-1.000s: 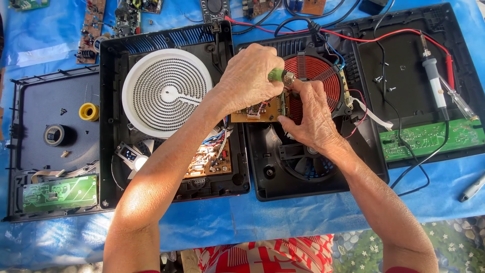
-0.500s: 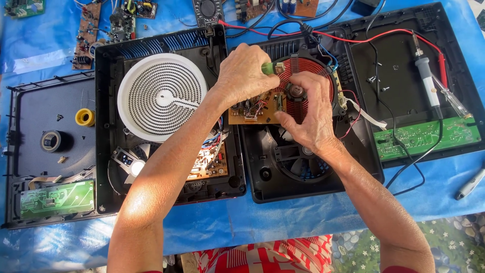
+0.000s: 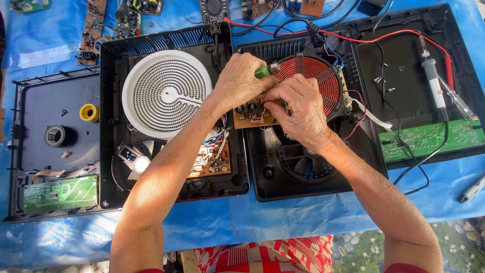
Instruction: Repairing the internal components of an induction cooker by soldering and adjusting circuit boards.
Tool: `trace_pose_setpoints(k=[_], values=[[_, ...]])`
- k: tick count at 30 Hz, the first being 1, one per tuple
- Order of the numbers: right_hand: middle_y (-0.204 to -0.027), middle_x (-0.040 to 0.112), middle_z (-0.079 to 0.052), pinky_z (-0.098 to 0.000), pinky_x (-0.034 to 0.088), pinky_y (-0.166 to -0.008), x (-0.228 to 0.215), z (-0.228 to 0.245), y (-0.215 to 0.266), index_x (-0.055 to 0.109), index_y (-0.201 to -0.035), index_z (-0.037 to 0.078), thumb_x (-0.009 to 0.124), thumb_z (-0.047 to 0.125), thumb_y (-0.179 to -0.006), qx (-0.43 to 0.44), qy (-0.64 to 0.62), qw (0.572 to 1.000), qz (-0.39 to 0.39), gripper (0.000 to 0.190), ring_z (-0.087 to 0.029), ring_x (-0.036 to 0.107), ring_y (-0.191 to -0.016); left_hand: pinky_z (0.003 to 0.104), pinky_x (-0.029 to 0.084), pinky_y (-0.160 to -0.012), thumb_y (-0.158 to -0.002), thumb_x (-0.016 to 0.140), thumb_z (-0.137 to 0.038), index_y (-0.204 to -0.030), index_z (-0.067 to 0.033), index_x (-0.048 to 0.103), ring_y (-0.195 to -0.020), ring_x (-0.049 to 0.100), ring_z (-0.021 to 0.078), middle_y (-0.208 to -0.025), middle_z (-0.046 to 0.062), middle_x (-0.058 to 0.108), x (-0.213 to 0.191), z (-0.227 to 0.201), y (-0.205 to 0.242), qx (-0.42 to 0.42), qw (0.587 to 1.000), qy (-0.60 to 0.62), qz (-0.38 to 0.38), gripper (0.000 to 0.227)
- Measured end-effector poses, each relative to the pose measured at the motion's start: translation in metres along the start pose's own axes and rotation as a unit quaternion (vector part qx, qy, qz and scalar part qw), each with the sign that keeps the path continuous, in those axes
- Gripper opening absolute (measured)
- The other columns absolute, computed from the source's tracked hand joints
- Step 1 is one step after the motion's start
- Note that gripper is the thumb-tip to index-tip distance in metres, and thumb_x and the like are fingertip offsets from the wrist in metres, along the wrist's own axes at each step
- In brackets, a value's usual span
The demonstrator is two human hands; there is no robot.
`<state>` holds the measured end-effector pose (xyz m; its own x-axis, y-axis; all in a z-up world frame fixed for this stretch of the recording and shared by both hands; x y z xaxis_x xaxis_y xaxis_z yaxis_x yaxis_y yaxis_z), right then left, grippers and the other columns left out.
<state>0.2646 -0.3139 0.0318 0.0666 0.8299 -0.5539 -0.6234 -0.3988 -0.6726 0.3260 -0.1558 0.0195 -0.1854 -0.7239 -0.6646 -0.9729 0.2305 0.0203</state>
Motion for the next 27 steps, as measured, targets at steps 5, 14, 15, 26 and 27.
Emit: trace_pose_setpoints(k=[5, 14, 15, 26, 27], values=[[-0.095, 0.073, -0.006, -0.0352, 0.044, -0.082, -0.002, -0.005, -0.004, 0.074, -0.099, 0.014, 0.079, 0.015, -0.097, 0.048, -0.081, 0.995, 0.029, 0.005, -0.028, 0.068, -0.091, 0.034, 0.053, -0.065, -0.096, 0.068, -0.010, -0.088, 0.0000, 0.073, -0.056, 0.058, 0.0225, -0.063, 0.010, 0.060, -0.018, -0.017, 0.047, 0.127, 0.991, 0.026, -0.045, 0.014], [-0.099, 0.074, -0.012, -0.0363, 0.051, -0.085, 0.002, -0.010, 0.003, 0.080, -0.105, 0.012, 0.081, 0.019, -0.096, 0.101, -0.123, 0.987, 0.006, 0.011, -0.029, 0.069, -0.095, 0.032, 0.050, -0.050, -0.086, 0.073, -0.002, -0.083, -0.0107, 0.074, -0.061, 0.066, 0.0255, -0.072, 0.009, 0.063, -0.012, -0.016, 0.072, 0.147, 0.983, 0.064, -0.094, 0.009], [-0.103, 0.074, -0.010, -0.0381, 0.050, -0.089, 0.000, -0.007, 0.002, 0.078, -0.105, 0.012, 0.079, 0.016, -0.098, 0.075, -0.111, 0.991, 0.010, 0.008, -0.030, 0.067, -0.098, 0.031, 0.050, -0.051, -0.086, 0.073, -0.003, -0.083, -0.0127, 0.074, -0.062, 0.065, 0.0241, -0.072, 0.007, 0.063, -0.010, -0.016, 0.072, 0.151, 0.981, 0.069, -0.097, 0.010], [-0.101, 0.074, -0.004, -0.0365, 0.045, -0.093, 0.001, 0.003, 0.003, 0.076, -0.113, 0.017, 0.075, 0.014, -0.102, -0.035, 0.059, 0.998, -0.008, 0.011, -0.028, 0.065, -0.100, 0.035, 0.050, -0.058, -0.080, 0.079, -0.013, -0.082, -0.0146, 0.065, -0.067, 0.062, 0.0277, -0.070, 0.002, 0.053, 0.003, 0.001, 0.071, 0.180, 0.976, -0.019, -0.125, 0.014], [-0.104, 0.074, -0.002, -0.0360, 0.044, -0.093, 0.001, 0.005, 0.005, 0.076, -0.114, 0.017, 0.073, 0.012, -0.102, -0.063, 0.093, 0.994, -0.011, 0.014, -0.026, 0.065, -0.100, 0.036, 0.049, -0.059, -0.080, 0.080, -0.014, -0.082, -0.0141, 0.065, -0.068, 0.062, 0.0280, -0.070, 0.002, 0.053, 0.003, 0.002, 0.072, 0.184, 0.974, -0.031, -0.130, 0.015]])
Point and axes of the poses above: each hand's wrist, its own y-axis away from the middle knuckle, its own x-axis out of the palm, z = x × y, the point moved 5 cm from there along -y, towards the middle knuckle
